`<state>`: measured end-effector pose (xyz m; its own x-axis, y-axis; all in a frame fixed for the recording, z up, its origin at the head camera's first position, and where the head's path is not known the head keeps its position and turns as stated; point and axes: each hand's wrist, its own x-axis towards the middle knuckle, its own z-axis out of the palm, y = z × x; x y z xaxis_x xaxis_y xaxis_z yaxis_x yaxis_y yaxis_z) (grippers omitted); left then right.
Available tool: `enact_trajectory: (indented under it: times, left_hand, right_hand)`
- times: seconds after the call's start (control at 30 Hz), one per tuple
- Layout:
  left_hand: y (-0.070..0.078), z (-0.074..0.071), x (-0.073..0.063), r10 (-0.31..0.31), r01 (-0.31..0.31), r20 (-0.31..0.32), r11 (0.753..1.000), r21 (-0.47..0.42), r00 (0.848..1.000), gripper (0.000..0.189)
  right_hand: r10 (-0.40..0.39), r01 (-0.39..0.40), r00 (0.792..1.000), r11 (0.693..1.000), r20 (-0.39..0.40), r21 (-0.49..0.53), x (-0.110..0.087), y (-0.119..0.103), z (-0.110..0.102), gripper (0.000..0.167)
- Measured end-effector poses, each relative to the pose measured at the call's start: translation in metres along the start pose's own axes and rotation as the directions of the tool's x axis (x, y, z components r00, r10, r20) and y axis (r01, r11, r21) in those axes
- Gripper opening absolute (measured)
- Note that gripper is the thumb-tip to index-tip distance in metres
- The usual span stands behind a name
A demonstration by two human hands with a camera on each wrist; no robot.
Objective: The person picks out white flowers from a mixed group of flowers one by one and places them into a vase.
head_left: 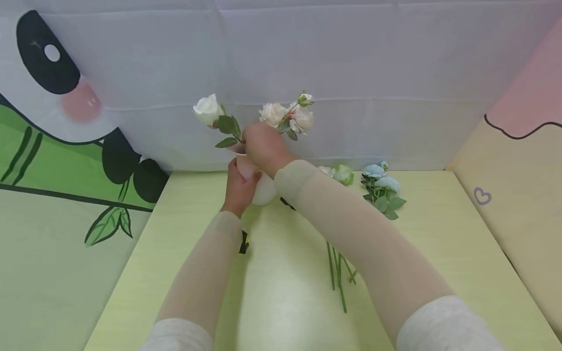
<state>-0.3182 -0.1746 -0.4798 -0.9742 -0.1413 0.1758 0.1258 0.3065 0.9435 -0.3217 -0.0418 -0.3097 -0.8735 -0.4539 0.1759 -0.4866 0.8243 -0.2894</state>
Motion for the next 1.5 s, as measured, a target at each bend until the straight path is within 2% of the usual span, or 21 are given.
enact_trajectory:
  times: [0.17, 0.37, 0.57, 0.77, 0.93, 1.1, 1.33, 1.5]
  left_hand:
    - [0.0, 0.0, 0.0, -0.029, 0.029, 0.0, 1.0, 0.006, 1.0, 0.085]
    - [-0.001, 0.0, 0.001, -0.038, 0.039, -0.004, 0.999, 0.033, 0.999, 0.087]
    - [-0.001, 0.002, 0.001, -0.029, 0.029, -0.008, 0.999, 0.021, 1.0, 0.085]
    - [0.0, 0.002, 0.002, -0.002, 0.002, -0.014, 0.999, 0.032, 1.0, 0.085]
    - [0.0, 0.001, 0.003, 0.009, -0.008, -0.005, 1.0, 0.03, 1.0, 0.087]
    - [-0.001, 0.002, 0.004, 0.023, -0.023, -0.008, 0.999, 0.03, 1.0, 0.088]
    - [0.002, 0.004, 0.002, 0.024, -0.023, -0.023, 0.999, 0.041, 0.999, 0.086]
    - [0.003, 0.002, 0.003, 0.012, -0.01, -0.038, 0.998, 0.057, 0.999, 0.084]
  right_hand:
    - [-0.004, 0.005, 0.999, 1.0, 0.033, -0.005, -0.001, 0.0, -0.001, 0.023]
    - [0.006, -0.006, 1.0, 1.0, 0.011, 0.002, -0.003, 0.002, 0.0, 0.026]
    - [0.044, -0.044, 0.999, 0.999, -0.007, 0.028, -0.008, 0.002, -0.005, 0.023]
    - [-0.005, 0.016, 0.996, 0.993, -0.088, 0.116, -0.021, 0.007, -0.017, 0.025]
    - [-0.045, 0.074, 0.986, 0.981, -0.159, 0.181, -0.037, 0.012, -0.02, 0.017]
    - [-0.033, 0.08, 0.976, 0.973, -0.217, 0.215, -0.054, 0.016, -0.023, 0.012]
    - [-0.027, 0.083, 0.961, 0.977, -0.276, 0.194, -0.073, 0.027, -0.036, 0.013]
    - [-0.011, 0.104, 0.947, 0.956, -0.32, 0.275, -0.088, 0.035, -0.043, 0.013]
